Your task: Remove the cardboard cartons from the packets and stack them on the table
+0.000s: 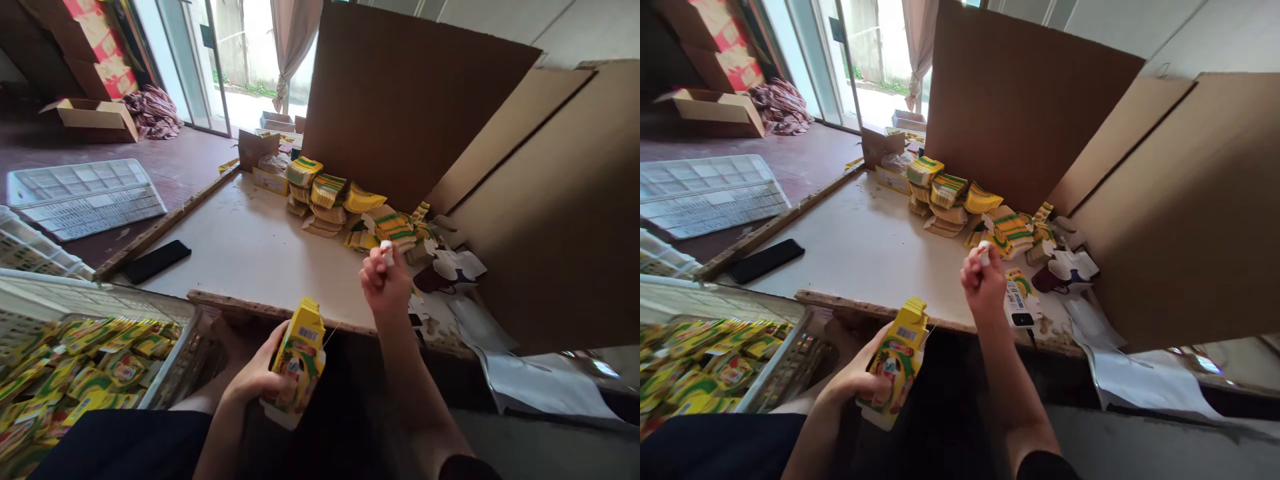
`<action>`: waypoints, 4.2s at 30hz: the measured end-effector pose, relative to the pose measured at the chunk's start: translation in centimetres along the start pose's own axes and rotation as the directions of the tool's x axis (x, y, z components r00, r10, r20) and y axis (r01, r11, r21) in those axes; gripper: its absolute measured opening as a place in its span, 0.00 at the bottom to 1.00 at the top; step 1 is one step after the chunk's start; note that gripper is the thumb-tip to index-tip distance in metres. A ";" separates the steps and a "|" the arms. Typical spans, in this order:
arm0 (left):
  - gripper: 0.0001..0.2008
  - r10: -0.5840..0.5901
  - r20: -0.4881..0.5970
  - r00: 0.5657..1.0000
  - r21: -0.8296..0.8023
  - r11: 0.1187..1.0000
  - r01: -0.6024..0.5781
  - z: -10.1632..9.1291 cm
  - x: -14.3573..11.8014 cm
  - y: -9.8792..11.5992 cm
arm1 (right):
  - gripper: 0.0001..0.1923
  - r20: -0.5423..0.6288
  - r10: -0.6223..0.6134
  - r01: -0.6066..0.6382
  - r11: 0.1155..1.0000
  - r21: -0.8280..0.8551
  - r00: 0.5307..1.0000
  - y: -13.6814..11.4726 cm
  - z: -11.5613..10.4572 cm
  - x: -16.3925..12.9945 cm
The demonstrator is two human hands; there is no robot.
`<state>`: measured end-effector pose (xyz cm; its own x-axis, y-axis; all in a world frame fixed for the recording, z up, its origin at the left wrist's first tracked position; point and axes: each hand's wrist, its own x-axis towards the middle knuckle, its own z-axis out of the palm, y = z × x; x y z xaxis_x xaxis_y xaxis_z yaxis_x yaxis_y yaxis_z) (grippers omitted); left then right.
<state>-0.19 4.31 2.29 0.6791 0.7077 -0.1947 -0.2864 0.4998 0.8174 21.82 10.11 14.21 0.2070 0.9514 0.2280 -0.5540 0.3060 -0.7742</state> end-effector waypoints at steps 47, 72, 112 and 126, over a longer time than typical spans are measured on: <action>0.35 -0.126 -0.113 0.986 -0.041 0.992 0.122 6.0 4.4 -2.6 | 0.07 -0.100 0.170 -0.187 0.642 -0.744 0.980 -6.1 -9.3 -0.6; 0.47 0.012 -0.086 0.996 0.880 -0.468 0.081 -3.8 14.1 11.1 | 0.09 -0.090 0.510 -0.022 -0.137 -0.990 0.856 7.0 -11.2 0.2; 0.49 0.035 -0.104 0.994 0.855 -0.508 0.107 -3.6 12.6 10.3 | 0.23 -0.364 -0.258 -0.441 -0.384 -0.811 0.895 -8.0 -24.2 -3.7; 0.46 0.142 -0.130 0.981 0.842 -0.506 0.185 -3.4 13.1 10.7 | 0.22 -0.143 -0.244 -0.206 -0.256 -0.944 0.959 -5.3 -21.5 -2.6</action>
<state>3.31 20.60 6.61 0.5375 0.8306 -0.1454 0.8401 -0.5424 0.0070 41.56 5.28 5.01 0.4491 0.8329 0.3234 0.8608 -0.3064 -0.4063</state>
